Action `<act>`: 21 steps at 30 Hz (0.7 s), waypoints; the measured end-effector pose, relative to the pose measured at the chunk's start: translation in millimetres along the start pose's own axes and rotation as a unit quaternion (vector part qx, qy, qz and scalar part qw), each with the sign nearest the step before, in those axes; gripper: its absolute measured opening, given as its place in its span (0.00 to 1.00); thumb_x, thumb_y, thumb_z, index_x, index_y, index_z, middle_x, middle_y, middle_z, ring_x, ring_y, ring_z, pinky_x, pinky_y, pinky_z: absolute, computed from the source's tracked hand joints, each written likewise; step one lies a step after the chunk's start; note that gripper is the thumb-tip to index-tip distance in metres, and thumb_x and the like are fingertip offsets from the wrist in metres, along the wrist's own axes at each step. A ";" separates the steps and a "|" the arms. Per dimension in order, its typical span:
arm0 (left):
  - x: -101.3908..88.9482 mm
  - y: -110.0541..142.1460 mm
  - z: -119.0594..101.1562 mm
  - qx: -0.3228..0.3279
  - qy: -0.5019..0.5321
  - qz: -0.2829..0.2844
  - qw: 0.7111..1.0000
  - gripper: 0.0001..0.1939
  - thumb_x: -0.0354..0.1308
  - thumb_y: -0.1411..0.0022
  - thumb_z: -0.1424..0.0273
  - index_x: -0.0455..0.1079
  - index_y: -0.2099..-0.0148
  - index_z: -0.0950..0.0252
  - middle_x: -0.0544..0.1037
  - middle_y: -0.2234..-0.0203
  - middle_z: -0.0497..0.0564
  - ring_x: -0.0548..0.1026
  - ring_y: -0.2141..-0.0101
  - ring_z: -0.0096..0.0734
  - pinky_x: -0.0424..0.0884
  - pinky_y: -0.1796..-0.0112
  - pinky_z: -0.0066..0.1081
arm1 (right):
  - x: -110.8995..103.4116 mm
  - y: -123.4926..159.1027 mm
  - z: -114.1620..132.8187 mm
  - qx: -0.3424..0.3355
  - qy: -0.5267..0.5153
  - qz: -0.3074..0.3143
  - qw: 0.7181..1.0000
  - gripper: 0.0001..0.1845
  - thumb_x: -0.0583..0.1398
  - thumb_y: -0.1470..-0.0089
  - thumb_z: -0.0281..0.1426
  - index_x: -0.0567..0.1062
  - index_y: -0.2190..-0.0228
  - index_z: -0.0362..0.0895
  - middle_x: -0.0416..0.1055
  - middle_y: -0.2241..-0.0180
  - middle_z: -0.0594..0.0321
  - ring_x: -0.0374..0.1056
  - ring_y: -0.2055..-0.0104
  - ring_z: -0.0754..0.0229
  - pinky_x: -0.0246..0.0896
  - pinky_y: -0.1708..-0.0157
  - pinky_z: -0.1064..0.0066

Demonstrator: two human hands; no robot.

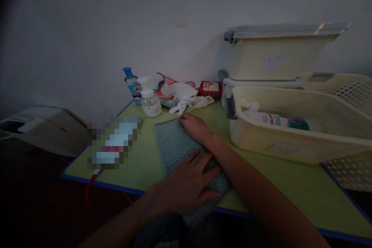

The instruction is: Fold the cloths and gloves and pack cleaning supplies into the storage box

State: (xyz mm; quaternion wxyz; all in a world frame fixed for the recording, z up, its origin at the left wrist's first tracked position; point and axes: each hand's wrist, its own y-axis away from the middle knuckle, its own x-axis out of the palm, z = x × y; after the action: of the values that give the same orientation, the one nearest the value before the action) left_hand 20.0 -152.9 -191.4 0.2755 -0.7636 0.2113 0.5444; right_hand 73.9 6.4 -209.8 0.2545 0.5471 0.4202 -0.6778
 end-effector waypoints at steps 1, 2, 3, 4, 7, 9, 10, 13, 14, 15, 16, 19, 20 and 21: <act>-0.8 1.6 0.0 0.000 0.000 0.010 1.000 0.27 0.45 0.38 0.56 0.57 0.43 0.68 0.60 0.45 0.62 0.54 0.42 0.45 0.50 0.43 0.44 | 0.4 -0.5 0.2 0.001 0.003 0.002 1.000 0.15 0.50 0.44 0.22 0.73 0.59 0.39 0.70 0.55 0.54 0.65 0.54 0.57 0.59 0.54 0.67; -1.6 2.8 -0.1 0.000 0.000 0.019 1.000 0.27 0.44 0.37 0.56 0.55 0.42 0.67 0.59 0.44 0.62 0.53 0.41 0.45 0.49 0.43 0.45 | 0.6 -0.8 0.6 0.003 0.007 0.003 1.000 0.15 0.50 0.44 0.22 0.73 0.59 0.39 0.70 0.55 0.54 0.65 0.54 0.57 0.59 0.54 0.67; -2.6 3.8 -0.3 0.001 -0.001 0.028 1.000 0.28 0.44 0.37 0.56 0.54 0.41 0.67 0.58 0.43 0.63 0.52 0.40 0.46 0.49 0.43 0.46 | 0.6 -1.1 1.1 0.006 0.011 0.004 1.000 0.15 0.50 0.44 0.22 0.73 0.59 0.39 0.70 0.55 0.54 0.65 0.54 0.56 0.59 0.55 0.67; -3.4 4.5 -0.5 0.003 -0.001 0.035 0.999 0.27 0.43 0.37 0.56 0.53 0.40 0.66 0.57 0.43 0.63 0.51 0.40 0.47 0.49 0.43 0.47 | 0.4 -1.1 1.6 0.008 0.015 0.006 1.000 0.15 0.50 0.44 0.22 0.73 0.59 0.38 0.70 0.56 0.53 0.65 0.55 0.56 0.60 0.55 0.67; -5.8 6.5 -0.2 0.015 -0.003 0.047 0.999 0.27 0.40 0.36 0.56 0.52 0.39 0.64 0.55 0.41 0.64 0.49 0.39 0.47 0.48 0.43 0.48 | -1.2 -0.7 3.4 0.011 0.028 0.013 0.999 0.16 0.49 0.44 0.21 0.73 0.59 0.37 0.70 0.56 0.52 0.66 0.55 0.55 0.60 0.56 0.66; -7.7 8.7 0.6 0.025 -0.001 0.054 0.998 0.26 0.38 0.35 0.56 0.52 0.39 0.63 0.54 0.40 0.62 0.48 0.39 0.46 0.48 0.43 0.48 | -2.5 -0.1 4.3 0.010 0.036 0.019 0.999 0.16 0.49 0.44 0.21 0.73 0.59 0.38 0.70 0.56 0.52 0.66 0.56 0.54 0.61 0.56 0.66; -8.9 10.2 1.0 0.032 0.000 0.059 0.998 0.26 0.38 0.35 0.56 0.52 0.39 0.63 0.54 0.40 0.60 0.48 0.39 0.46 0.48 0.43 0.48 | -3.1 0.2 4.7 0.009 0.040 0.021 0.999 0.16 0.49 0.44 0.20 0.73 0.59 0.38 0.70 0.56 0.52 0.66 0.56 0.55 0.61 0.57 0.66; -13.1 15.9 1.0 0.055 0.004 0.077 0.996 0.26 0.37 0.34 0.56 0.50 0.38 0.62 0.52 0.38 0.55 0.47 0.39 0.44 0.47 0.43 0.48 | -3.7 1.0 5.2 0.012 0.044 0.017 0.999 0.16 0.50 0.45 0.20 0.73 0.59 0.37 0.70 0.55 0.52 0.66 0.55 0.54 0.61 0.56 0.66; -14.4 18.0 0.6 0.061 0.004 0.081 0.995 0.27 0.36 0.35 0.55 0.49 0.38 0.62 0.51 0.38 0.55 0.46 0.38 0.44 0.47 0.43 0.48 | -3.5 1.3 5.1 0.014 0.044 0.013 0.999 0.16 0.50 0.45 0.20 0.73 0.59 0.37 0.70 0.55 0.51 0.66 0.55 0.54 0.61 0.56 0.66; -15.5 19.9 0.0 0.067 0.002 0.083 0.994 0.28 0.37 0.35 0.55 0.48 0.38 0.62 0.50 0.37 0.54 0.46 0.38 0.44 0.47 0.43 0.48 | -3.1 1.5 4.8 0.017 0.043 0.008 0.999 0.16 0.51 0.45 0.20 0.73 0.58 0.37 0.70 0.55 0.51 0.66 0.55 0.54 0.61 0.56 0.66; -16.2 21.7 -0.7 0.072 -0.001 0.084 0.994 0.29 0.37 0.35 0.54 0.47 0.37 0.63 0.49 0.37 0.54 0.46 0.38 0.44 0.47 0.42 0.47 | -2.5 1.8 4.3 0.019 0.041 0.004 0.999 0.16 0.51 0.45 0.20 0.73 0.58 0.37 0.70 0.55 0.51 0.66 0.55 0.54 0.61 0.56 0.66; -16.4 25.6 -2.1 0.083 -0.013 0.083 0.993 0.31 0.40 0.37 0.53 0.45 0.37 0.65 0.48 0.37 0.55 0.46 0.38 0.45 0.45 0.42 0.46 | -0.7 2.4 2.3 0.020 0.034 -0.006 0.999 0.16 0.51 0.45 0.20 0.74 0.58 0.39 0.70 0.55 0.52 0.67 0.56 0.55 0.61 0.56 0.66; -16.0 26.6 -1.8 0.086 -0.016 0.083 0.993 0.33 0.41 0.37 0.52 0.45 0.37 0.66 0.48 0.37 0.56 0.46 0.39 0.45 0.45 0.42 0.45 | -0.2 2.5 1.6 0.018 0.032 -0.009 0.999 0.16 0.51 0.46 0.20 0.74 0.58 0.39 0.70 0.56 0.52 0.67 0.56 0.55 0.61 0.56 0.66; -15.7 27.6 -1.1 0.091 -0.021 0.083 0.992 0.35 0.44 0.39 0.52 0.44 0.37 0.67 0.48 0.37 0.57 0.46 0.38 0.45 0.45 0.42 0.45 | 0.3 2.6 1.0 0.017 0.029 -0.011 0.999 0.16 0.51 0.46 0.20 0.74 0.59 0.39 0.70 0.56 0.52 0.66 0.55 0.55 0.61 0.56 0.66</act>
State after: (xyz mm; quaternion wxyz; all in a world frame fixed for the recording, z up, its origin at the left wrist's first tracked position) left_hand -1.4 -174.2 -181.5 0.3016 -0.7038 0.3172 0.5596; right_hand 75.4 4.3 -210.8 0.2249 0.5661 0.4219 -0.6715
